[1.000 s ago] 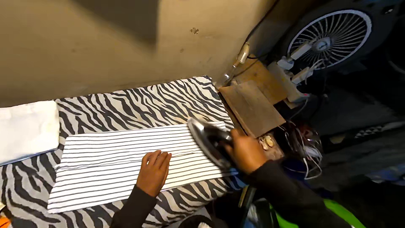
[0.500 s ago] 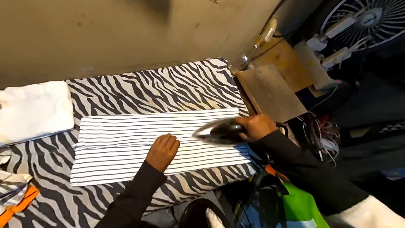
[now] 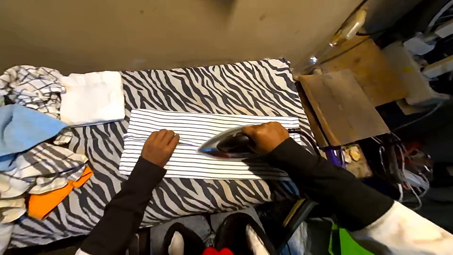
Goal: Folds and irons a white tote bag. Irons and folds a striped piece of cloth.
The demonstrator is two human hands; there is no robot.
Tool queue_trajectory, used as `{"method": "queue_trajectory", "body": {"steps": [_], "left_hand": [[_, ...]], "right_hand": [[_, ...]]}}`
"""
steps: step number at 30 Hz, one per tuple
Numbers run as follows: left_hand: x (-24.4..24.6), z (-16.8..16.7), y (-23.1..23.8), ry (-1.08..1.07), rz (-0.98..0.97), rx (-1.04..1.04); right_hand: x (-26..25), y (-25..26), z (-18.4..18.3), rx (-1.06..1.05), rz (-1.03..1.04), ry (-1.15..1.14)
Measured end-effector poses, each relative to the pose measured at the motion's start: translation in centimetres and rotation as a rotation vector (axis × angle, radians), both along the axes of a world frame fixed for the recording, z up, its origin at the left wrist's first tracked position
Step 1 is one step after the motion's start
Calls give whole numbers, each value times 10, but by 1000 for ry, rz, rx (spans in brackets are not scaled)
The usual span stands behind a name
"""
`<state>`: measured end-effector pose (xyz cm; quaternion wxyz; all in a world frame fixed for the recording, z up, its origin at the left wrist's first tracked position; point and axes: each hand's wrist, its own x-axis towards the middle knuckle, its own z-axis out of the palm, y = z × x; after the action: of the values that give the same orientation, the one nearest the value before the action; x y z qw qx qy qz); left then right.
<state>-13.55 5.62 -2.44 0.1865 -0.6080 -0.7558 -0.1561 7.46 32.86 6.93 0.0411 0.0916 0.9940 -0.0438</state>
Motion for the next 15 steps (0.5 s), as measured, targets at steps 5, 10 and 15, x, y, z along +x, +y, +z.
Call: {"method": "queue_trajectory", "body": {"steps": [5, 10, 15], "left_hand": [[-18, 5, -38, 8, 11, -7], [-39, -7, -69, -86, 101, -10], [-41, -3, -77, -154, 204, -31]], "right_hand": [[-14, -4, 4, 20, -211, -54], [-39, -25, 7, 12, -191, -75], [-89, -82, 11, -44, -209, -142]]}}
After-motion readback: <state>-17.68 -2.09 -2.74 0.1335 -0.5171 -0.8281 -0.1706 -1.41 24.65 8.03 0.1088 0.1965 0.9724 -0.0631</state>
